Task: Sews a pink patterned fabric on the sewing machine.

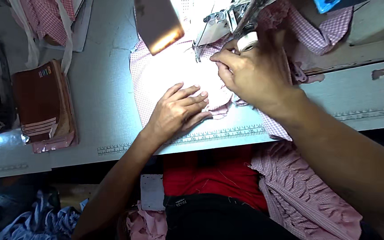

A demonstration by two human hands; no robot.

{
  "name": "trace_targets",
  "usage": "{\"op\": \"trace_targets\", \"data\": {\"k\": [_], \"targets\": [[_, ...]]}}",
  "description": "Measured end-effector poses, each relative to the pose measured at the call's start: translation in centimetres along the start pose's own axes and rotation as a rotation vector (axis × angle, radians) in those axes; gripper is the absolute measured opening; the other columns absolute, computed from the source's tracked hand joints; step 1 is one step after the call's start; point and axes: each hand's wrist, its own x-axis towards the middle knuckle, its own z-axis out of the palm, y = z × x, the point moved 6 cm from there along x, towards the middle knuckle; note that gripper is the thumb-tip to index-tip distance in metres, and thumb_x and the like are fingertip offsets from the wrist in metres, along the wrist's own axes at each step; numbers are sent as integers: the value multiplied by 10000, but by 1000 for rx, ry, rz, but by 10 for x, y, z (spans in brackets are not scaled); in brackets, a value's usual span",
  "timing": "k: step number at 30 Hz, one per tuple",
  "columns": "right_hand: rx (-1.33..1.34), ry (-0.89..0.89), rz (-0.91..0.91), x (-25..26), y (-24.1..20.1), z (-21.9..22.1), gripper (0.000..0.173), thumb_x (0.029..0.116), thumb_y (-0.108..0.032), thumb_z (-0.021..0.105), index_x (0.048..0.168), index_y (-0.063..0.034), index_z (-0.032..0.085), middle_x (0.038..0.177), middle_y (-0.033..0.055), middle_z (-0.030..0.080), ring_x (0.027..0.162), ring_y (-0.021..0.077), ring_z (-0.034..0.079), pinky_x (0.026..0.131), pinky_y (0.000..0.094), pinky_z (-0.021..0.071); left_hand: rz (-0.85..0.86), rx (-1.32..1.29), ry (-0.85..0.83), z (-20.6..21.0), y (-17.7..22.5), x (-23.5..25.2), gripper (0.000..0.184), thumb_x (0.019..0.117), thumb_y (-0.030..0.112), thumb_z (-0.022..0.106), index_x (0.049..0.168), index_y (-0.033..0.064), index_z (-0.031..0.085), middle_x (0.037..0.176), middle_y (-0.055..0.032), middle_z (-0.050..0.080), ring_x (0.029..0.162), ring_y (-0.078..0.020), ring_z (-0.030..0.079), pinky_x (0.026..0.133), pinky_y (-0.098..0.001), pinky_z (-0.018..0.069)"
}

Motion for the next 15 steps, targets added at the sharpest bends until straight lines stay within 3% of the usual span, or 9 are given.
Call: {"op": "trace_targets", "data": {"k": [3, 6, 8, 11, 13, 15], "targets": [[-16, 66, 21, -7, -16, -24, 326, 1084, -248, 442, 1239, -120, 699, 1208, 210, 675, 1210, 472, 560, 1037, 670, 337, 18, 3, -2, 0, -10, 4, 295, 1028, 349, 617, 1173, 166, 797, 1287, -4, 734, 1320, -207, 616, 1204, -483, 370], [173, 115, -42, -28, -55, -40, 283, 1030, -114, 531, 1238, -46, 711, 1222, 179, 680, 1132, 383, 618, 938, 527, 476, 22, -40, -2, -2, -12, 5, 285, 1015, 336, 631, 1125, 140, 806, 1242, -20, 752, 1306, -218, 624, 1206, -491, 359], [269, 95, -10, -31, -58, -17, 250, 1029, -134, 555, 1192, -55, 727, 1162, 143, 689, 1074, 325, 633, 903, 447, 510, 48, -57, -17, -3, -13, 5, 295, 1010, 351, 633, 1111, 133, 803, 1227, -35, 754, 1302, -231, 624, 1203, -497, 358], [275, 76, 50, -32, -40, 6, 272, 1052, -222, 540, 1186, -78, 728, 1124, 158, 655, 1057, 340, 604, 916, 453, 485, 115, -47, -94, -5, -23, 4, 356, 1024, 405, 601, 1254, 182, 757, 1372, -49, 684, 1408, -271, 529, 1215, -497, 345], [286, 85, 44, -32, -35, 7, 287, 1047, -237, 531, 1198, -112, 742, 1129, 137, 669, 1065, 314, 607, 933, 427, 479, 150, -62, -120, -8, -29, 4, 363, 1022, 409, 593, 1261, 189, 754, 1355, -93, 676, 1420, -326, 489, 1203, -492, 350], [299, 90, 29, -33, -34, 5, 291, 1045, -219, 534, 1216, -111, 742, 1136, 138, 665, 1064, 312, 603, 931, 424, 476, 127, -64, -131, -9, -30, 7, 348, 1011, 402, 604, 1237, 191, 765, 1306, -77, 699, 1403, -313, 507, 1207, -495, 347]]}}
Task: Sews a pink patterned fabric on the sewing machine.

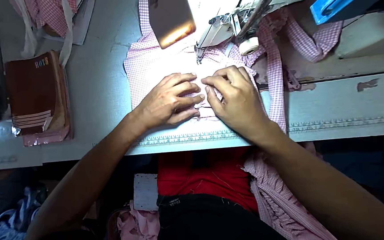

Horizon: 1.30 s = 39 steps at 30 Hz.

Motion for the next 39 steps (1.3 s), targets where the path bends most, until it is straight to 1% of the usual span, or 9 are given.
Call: {"op": "trace_targets", "data": {"k": [2, 5, 10, 16, 19, 24, 26, 30, 39], "targets": [[-5, -1, -4, -1, 1, 0, 295, 1046, -223, 528, 1225, -118, 738, 1151, 131, 665, 1077, 306, 600, 939, 420, 477, -83, 16, 40, 0, 7, 6, 287, 1007, 371, 630, 1155, 187, 794, 1194, -39, 746, 1322, -267, 590, 1193, -503, 372], [5, 4, -17, 0, 2, 2, 302, 1045, -221, 520, 1226, -118, 738, 1151, 129, 668, 1081, 306, 598, 945, 418, 472, -124, 4, 198, 7, 22, 7, 165, 971, 156, 669, 1028, 87, 807, 1055, -97, 771, 1130, -270, 702, 1112, -466, 476], [43, -37, -36, 0, 7, -5, 276, 1024, -224, 579, 1211, -96, 737, 1163, 134, 664, 1086, 310, 605, 946, 426, 486, -19, -38, 213, 17, 60, -5, 142, 928, 62, 652, 950, 16, 784, 960, -118, 754, 1041, -255, 727, 1060, -424, 533], [1, -72, -66, 3, 3, -7, 290, 1028, -192, 573, 1252, -70, 710, 1185, 158, 646, 1093, 342, 595, 930, 453, 486, -51, -43, 218, 16, 48, -5, 131, 926, 100, 692, 958, 33, 800, 985, -101, 766, 1060, -243, 727, 1054, -404, 537], [-54, -68, -59, 17, 14, -2, 316, 1057, -249, 513, 1258, -112, 714, 1206, 138, 668, 1131, 328, 601, 982, 442, 471, -60, -7, 204, 11, 30, 5, 167, 964, 147, 662, 971, 56, 802, 1007, -94, 775, 1069, -245, 731, 1067, -415, 528], [-96, -52, -16, 40, 30, 5, 349, 1065, -274, 471, 1275, -133, 711, 1243, 197, 660, 1150, 381, 623, 985, 503, 486, -57, 6, 206, 1, -2, 22, 180, 964, 166, 659, 977, 69, 810, 1005, -92, 759, 1031, -228, 708, 917, -351, 566], [-107, -33, 26, 46, 36, 7, 352, 1063, -290, 471, 1254, -127, 718, 1218, 205, 673, 1183, 385, 612, 1023, 510, 469, -66, 5, 204, -1, -13, 26, 186, 974, 174, 654, 983, 80, 814, 1010, -86, 756, 1032, -211, 701, 901, -324, 562], [-132, 14, 57, 52, 43, 12, 347, 1054, -281, 477, 1207, -79, 713, 1217, 204, 683, 1226, 370, 607, 1068, 496, 454, -79, 18, 185, -3, -19, 28, 211, 992, 204, 635, 1007, 93, 814, 1051, -81, 755, 1088, -207, 691, 957, -326, 550], [-121, 8, 77, 54, 48, 13, 365, 1052, -298, 474, 1244, -101, 714, 1276, 203, 667, 1261, 367, 593, 1082, 502, 448, -41, 45, 151, -3, -15, 22, 246, 999, 226, 625, 1098, 81, 798, 1114, -112, 737, 1227, -272, 626, 1072, -370, 490]]}}
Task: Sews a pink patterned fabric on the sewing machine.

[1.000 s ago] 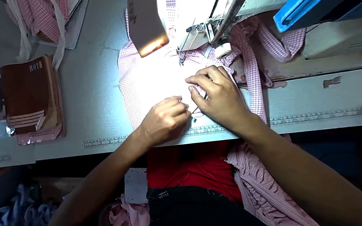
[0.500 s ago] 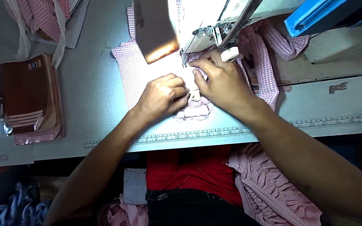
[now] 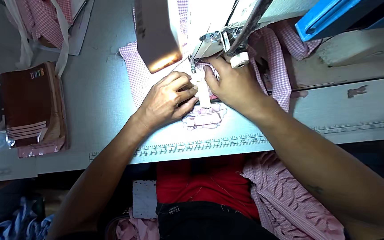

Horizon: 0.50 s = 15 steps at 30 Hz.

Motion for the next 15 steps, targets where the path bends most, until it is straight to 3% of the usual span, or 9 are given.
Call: {"op": "trace_targets", "data": {"k": [4, 11, 13, 15], "targets": [[-5, 10, 13, 11, 2, -1, 364, 1039, -317, 507, 1188, -63, 721, 1295, 226, 655, 1274, 394, 587, 1081, 553, 437, -16, 14, -22, -1, -9, 3, 271, 1009, 269, 627, 1127, 91, 793, 1124, -137, 699, 1234, -281, 596, 1072, -362, 477], [-9, 85, -23, 16, 3, -5, 331, 1034, -279, 523, 1131, -32, 720, 1212, 219, 685, 1245, 363, 606, 1087, 511, 437, -31, 40, -19, 0, -21, 8, 305, 1013, 282, 612, 1171, 84, 781, 1094, -136, 687, 1131, -251, 624, 977, -341, 510], [-7, 71, -51, -2, -7, -15, 318, 1059, -259, 503, 1173, -44, 708, 1250, 222, 671, 1238, 364, 613, 1067, 512, 462, -41, 47, -8, 0, -21, 7, 303, 1015, 296, 609, 1167, 100, 783, 1099, -125, 693, 1149, -249, 623, 986, -348, 508], [27, 47, -57, -37, -24, -38, 319, 1073, -209, 506, 1314, -92, 680, 1334, 188, 640, 1234, 332, 615, 1025, 481, 502, -60, 32, 10, 0, -23, 5, 299, 1014, 306, 604, 1147, 116, 793, 1121, -114, 700, 1191, -256, 610, 1035, -363, 487]]}}
